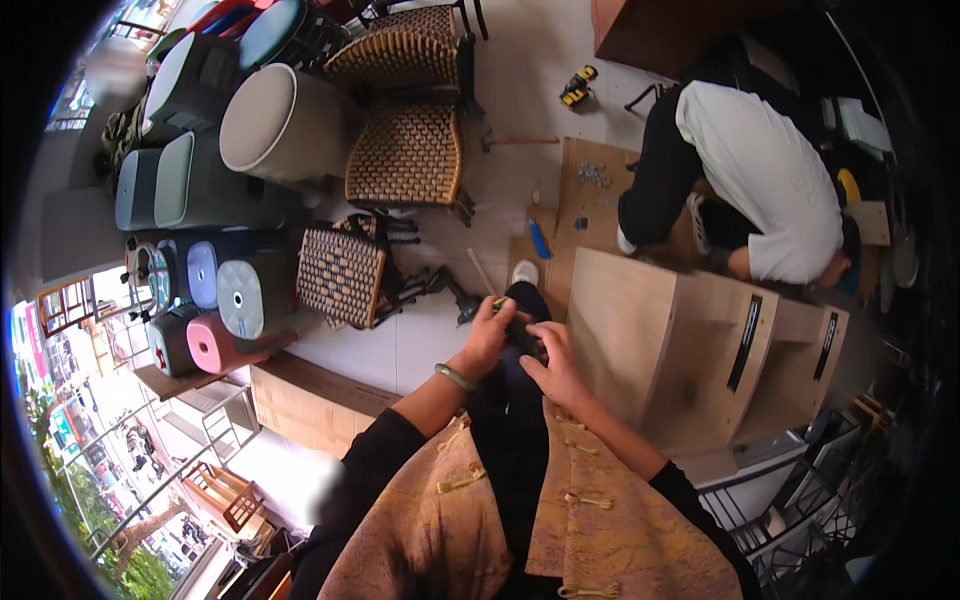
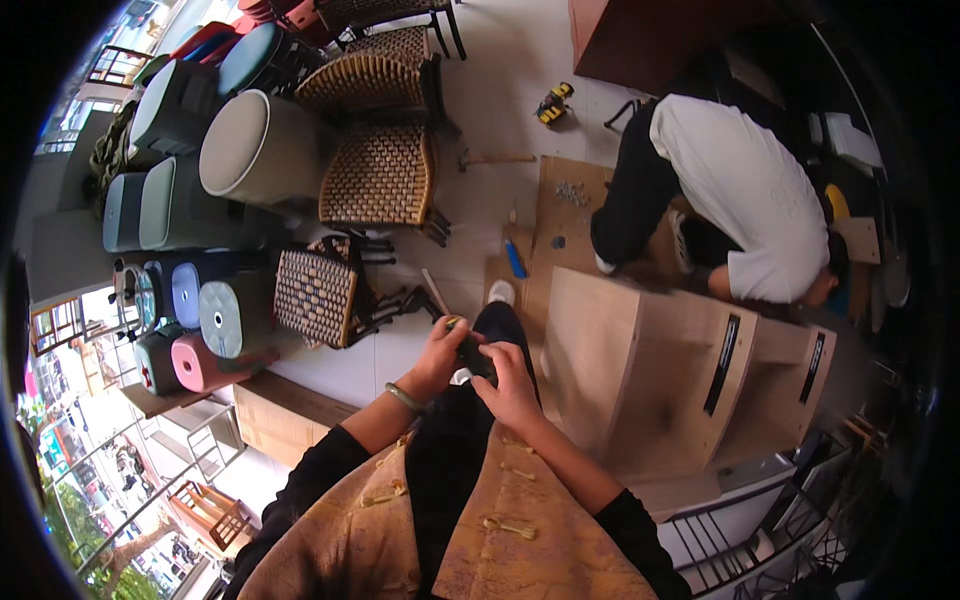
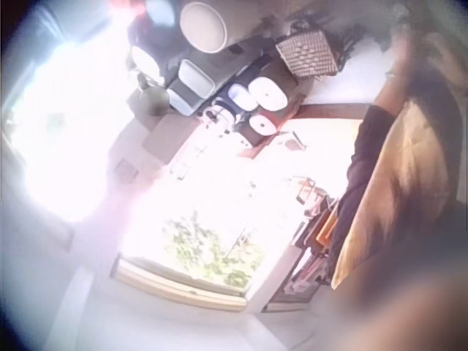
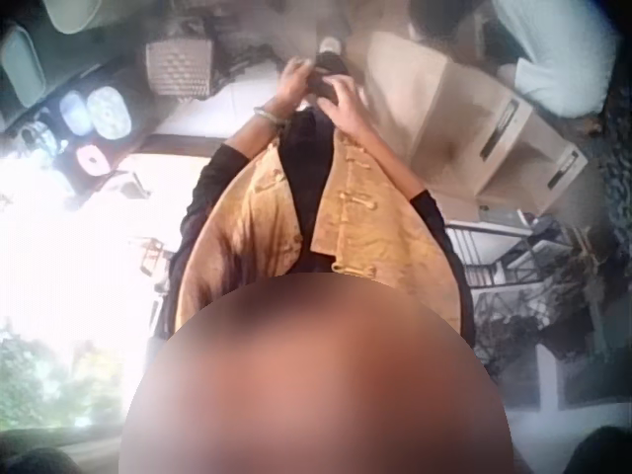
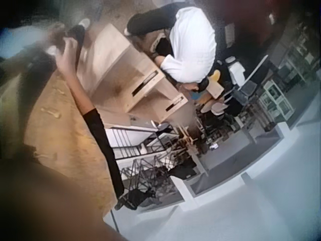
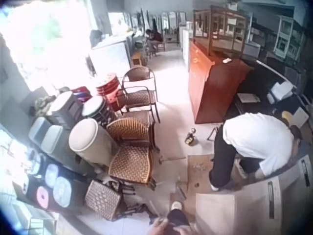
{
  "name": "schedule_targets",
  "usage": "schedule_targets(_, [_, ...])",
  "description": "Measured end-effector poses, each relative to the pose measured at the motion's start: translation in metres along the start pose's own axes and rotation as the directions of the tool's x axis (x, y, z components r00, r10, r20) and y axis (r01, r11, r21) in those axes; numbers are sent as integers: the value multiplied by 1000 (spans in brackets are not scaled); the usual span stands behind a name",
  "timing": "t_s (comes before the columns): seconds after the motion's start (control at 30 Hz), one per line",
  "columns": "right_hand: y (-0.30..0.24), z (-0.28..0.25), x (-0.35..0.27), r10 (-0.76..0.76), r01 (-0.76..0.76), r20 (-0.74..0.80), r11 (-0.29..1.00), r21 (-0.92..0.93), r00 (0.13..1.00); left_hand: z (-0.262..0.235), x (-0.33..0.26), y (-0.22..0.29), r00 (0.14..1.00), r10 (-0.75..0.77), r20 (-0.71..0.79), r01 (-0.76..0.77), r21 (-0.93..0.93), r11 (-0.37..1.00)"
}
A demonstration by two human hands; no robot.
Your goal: The person assembles a wooden cabinet by aligning panels, inserting dowels, and fastening screws with a screwdriver. A second person assists by holding parts and using a power drill. The cabinet is gradually built up from flat panels into a multi-compartment structure.
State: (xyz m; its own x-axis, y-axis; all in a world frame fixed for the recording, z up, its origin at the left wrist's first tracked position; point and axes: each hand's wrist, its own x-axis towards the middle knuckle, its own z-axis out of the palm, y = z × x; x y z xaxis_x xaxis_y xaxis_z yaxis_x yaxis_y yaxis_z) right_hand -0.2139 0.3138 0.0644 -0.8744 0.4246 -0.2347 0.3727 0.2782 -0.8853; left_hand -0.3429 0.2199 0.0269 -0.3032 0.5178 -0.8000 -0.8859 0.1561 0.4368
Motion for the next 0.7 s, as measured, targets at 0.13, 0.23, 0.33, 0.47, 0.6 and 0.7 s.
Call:
schedule_targets(0.13, [24, -31, 72, 218, -220, 44, 974, 58, 975, -25, 74, 59, 967, 205, -155, -171, 206, 964])
schedule_targets(0.23, [48, -59, 114, 335, -319, -62, 930, 183, 940, -45, 127, 90, 881, 357, -310, -311, 187, 932])
schedule_targets(0.33, [88, -71, 153, 488, -451, -154, 864, 226, 859, -84, 187, 117, 779, 466, -420, -307, 393, 867])
schedule_targets(0.47, [160, -62, 201, 731, -658, -60, 643, 392, 680, -146, 279, 149, 688, 562, -460, -35, 752, 658])
schedule_targets(0.6, [242, -32, 256, 744, -663, -188, 661, 351, 642, -158, 355, 173, 596, 661, -455, -27, 812, 583])
schedule_targets(0.7, [314, -17, 315, 762, -706, -277, 647, 288, 585, -109, 369, 167, 692, 420, -586, -173, 431, 886])
